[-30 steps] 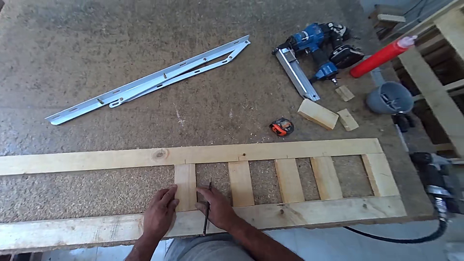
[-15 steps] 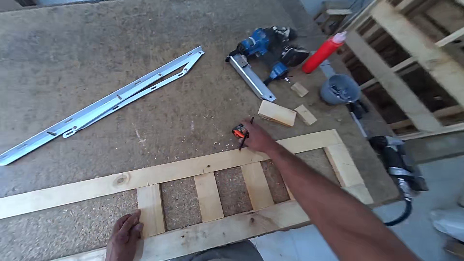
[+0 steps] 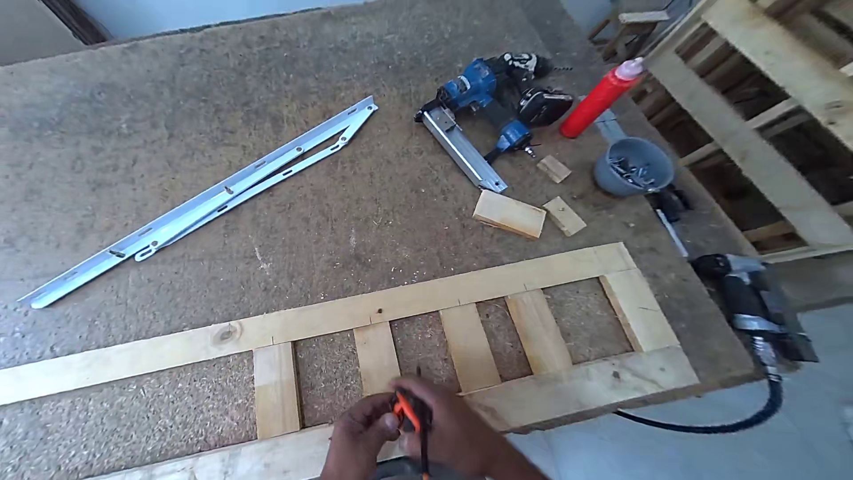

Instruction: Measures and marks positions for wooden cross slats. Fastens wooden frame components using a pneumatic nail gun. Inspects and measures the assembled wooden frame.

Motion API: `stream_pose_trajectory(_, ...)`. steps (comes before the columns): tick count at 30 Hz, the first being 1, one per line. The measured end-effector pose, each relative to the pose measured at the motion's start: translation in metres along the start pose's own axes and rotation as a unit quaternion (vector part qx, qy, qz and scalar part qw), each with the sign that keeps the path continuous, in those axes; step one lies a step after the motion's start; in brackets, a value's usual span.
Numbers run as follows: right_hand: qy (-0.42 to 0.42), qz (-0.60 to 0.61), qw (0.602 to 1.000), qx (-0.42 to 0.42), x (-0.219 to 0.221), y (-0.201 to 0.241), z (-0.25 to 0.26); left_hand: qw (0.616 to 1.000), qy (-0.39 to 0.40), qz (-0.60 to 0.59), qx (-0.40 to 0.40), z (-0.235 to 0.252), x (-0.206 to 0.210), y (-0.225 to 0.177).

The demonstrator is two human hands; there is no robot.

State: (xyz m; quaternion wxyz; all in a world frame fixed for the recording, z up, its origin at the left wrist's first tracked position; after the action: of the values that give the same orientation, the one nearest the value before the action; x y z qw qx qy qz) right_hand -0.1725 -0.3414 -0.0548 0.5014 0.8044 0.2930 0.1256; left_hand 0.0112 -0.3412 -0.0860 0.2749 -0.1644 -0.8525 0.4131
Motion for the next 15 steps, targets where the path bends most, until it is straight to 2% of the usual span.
stream_pose_trajectory(5, 0.017, -0.013, 0.996, 0.087, 0.057, -0.023, -0.03, 0.987, 0.091, 0.076, -0.107, -0.013, -0.007, 0.016)
stream_pose_trajectory(7, 0.026, -0.02, 0.996, 0.081, 0.075, -0.024, -0.035, 0.973, 0.15, 0.132, -0.116, -0.016, -0.015, 0.017)
stream_pose_trajectory(10, 0.007, 0.037, 0.998, 0.051, 0.102, -0.024, -0.043, 0.932, 0.256, 0.233, -0.107, -0.017, -0.03, 0.0)
stream_pose_trajectory(11, -0.016, 0.058, 0.997, 0.049, 0.11, -0.027, -0.048, 0.93, 0.254, 0.25, -0.091, -0.014, -0.04, -0.012)
stream_pose_trajectory(12, -0.045, 0.079, 0.994, 0.055, 0.118, -0.034, -0.054, 0.944, 0.22, 0.234, -0.071, -0.01, -0.054, -0.026)
stream_pose_trajectory(14, -0.098, 0.121, 0.983, 0.099, 0.135, -0.057, -0.071, 0.984, 0.093, 0.146, -0.041, -0.001, -0.095, -0.056)
stream_pose_trajectory(15, -0.119, 0.141, 0.975, 0.122, 0.145, -0.071, -0.081, 0.992, 0.027, 0.117, -0.038, 0.003, -0.118, -0.069)
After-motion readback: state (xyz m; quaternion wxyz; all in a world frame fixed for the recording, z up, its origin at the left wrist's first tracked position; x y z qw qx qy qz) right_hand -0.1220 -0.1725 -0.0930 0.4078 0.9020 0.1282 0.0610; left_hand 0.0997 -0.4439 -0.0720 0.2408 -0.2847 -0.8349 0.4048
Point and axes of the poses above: each hand's wrist, its own z-axis towards the middle knuckle, its own x-axis out of the palm, y = z × x, the point moved 4 cm from there along z, towards the middle knuckle, and after that the axes turned 14 degrees about y, right-handed, at the moved point
